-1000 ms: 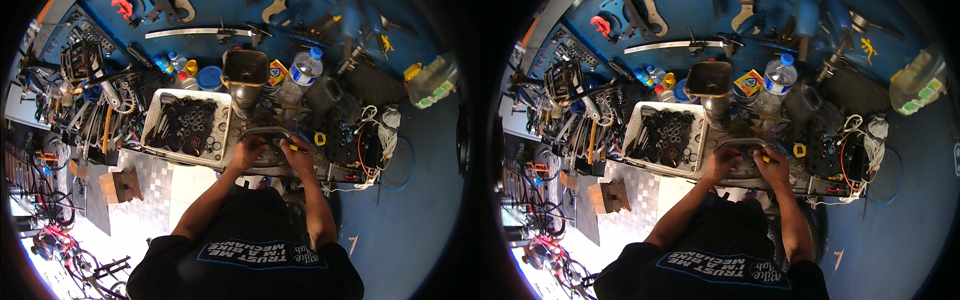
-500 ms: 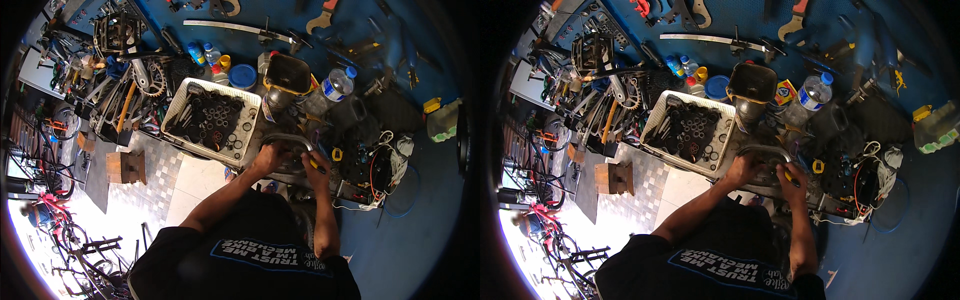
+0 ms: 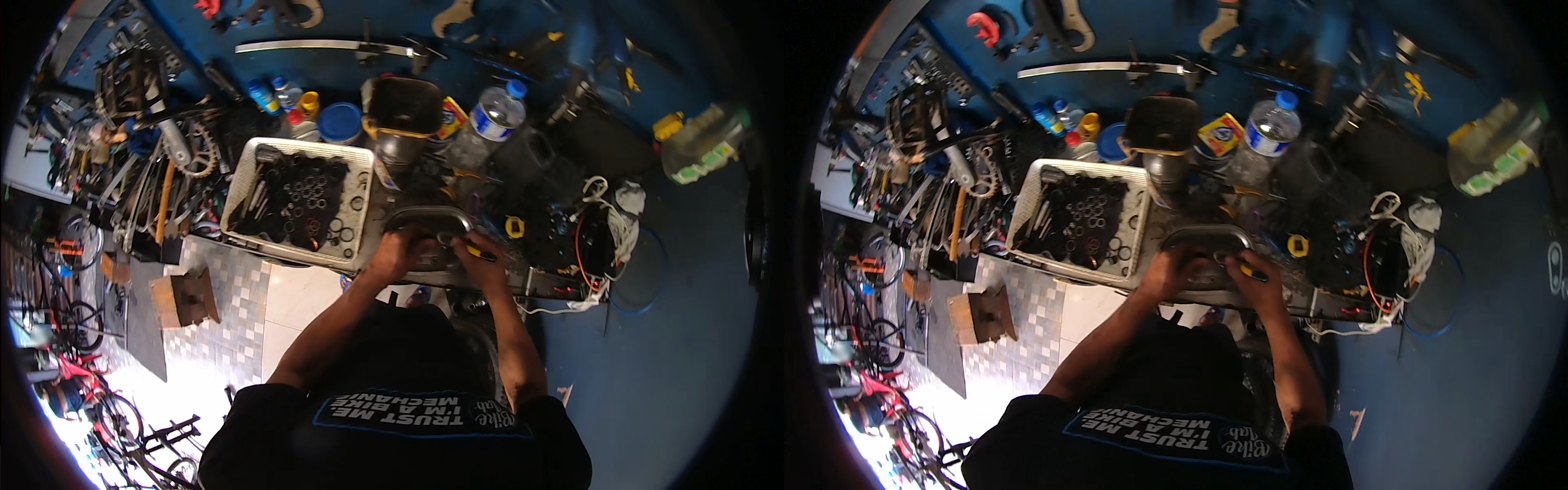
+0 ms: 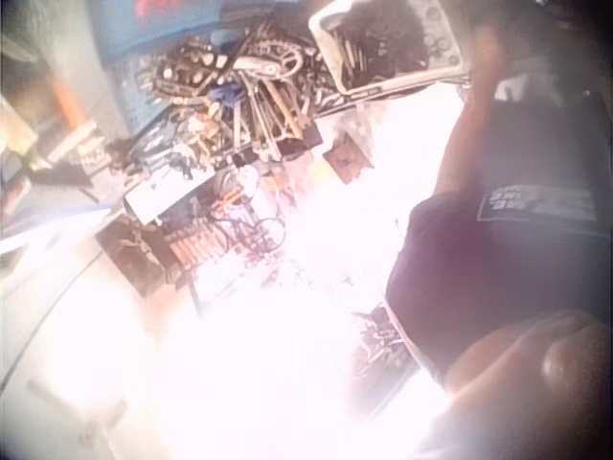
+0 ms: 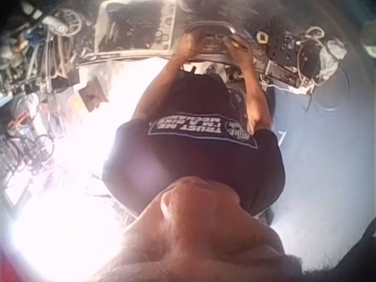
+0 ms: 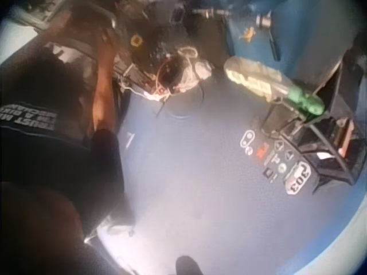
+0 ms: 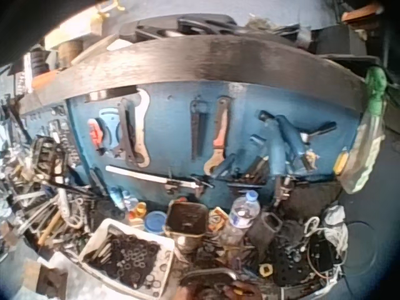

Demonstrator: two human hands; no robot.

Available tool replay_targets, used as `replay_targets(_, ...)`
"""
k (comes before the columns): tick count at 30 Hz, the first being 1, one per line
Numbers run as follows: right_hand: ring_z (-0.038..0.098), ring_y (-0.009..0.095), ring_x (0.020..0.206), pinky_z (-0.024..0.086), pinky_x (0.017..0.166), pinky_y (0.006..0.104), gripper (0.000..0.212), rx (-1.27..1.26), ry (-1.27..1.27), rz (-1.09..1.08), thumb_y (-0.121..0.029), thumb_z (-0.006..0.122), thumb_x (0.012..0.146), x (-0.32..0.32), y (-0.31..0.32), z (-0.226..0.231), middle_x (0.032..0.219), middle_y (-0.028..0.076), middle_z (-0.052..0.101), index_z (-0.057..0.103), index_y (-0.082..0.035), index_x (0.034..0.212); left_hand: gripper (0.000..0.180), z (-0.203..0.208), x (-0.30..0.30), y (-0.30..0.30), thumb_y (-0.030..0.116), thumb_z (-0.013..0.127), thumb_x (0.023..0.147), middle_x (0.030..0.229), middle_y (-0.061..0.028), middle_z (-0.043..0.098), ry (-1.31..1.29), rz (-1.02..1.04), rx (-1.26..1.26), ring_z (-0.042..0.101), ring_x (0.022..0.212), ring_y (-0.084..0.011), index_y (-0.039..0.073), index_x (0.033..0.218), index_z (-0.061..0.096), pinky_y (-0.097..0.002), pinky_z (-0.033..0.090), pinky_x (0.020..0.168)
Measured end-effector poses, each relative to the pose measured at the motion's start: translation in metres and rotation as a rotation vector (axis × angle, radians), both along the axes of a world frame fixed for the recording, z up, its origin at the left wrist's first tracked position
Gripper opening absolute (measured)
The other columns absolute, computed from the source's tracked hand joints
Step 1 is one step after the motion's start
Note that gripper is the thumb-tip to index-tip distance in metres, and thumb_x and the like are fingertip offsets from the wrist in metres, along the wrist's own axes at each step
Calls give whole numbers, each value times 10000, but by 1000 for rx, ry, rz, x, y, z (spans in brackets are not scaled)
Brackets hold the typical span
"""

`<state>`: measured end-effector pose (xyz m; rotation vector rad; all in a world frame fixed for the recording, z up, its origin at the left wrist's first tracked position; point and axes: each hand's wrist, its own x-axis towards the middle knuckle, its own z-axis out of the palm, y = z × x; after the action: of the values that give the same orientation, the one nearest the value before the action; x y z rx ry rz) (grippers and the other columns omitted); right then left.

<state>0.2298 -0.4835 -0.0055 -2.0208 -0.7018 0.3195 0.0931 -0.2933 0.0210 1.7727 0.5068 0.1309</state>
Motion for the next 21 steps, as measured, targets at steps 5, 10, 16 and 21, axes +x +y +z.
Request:
replay_targets(5, 692, 228, 856, 533, 782, 355, 169, 40, -126, 147, -169, 820, 898, -4, 6, 28, 910, 93, 732, 741, -77, 1017, 250, -24, 2, 0, 64, 762, 971, 1004, -100, 765, -156, 34, -244, 733, 856, -126, 3, 1202, 688, -292, 618, 684)
replay_targets(10, 665, 305, 924, 536, 815, 432, 199, -133, -357, 165, -271, 787, 920, -5, 0, 32, 933, 95, 739, 744, -138, 1062, 327, -28, 5, 6, 82, 753, 983, 1008, -77, 732, -143, 121, -546, 740, 854, -169, -8, 1289, 680, -308, 622, 718)
replay_targets(16, 669, 286, 942, 537, 828, 421, 187, -130, -330, 93, -279, 800, 916, -1, 0, 25, 923, 81, 734, 749, -136, 1024, 355, -33, 2, 7, 59, 753, 970, 959, -82, 716, -105, 188, -762, 739, 861, -188, -62, 1293, 669, -329, 647, 758)
replay_targets(21, 696, 225, 916, 543, 825, 361, 188, 37, 14, 61, -248, 787, 949, -3, 15, 37, 924, 82, 726, 751, -73, 1009, 372, -34, 4, 7, 59, 755, 951, 961, -97, 739, -73, 154, -394, 739, 838, -177, -70, 1290, 675, -321, 628, 711)
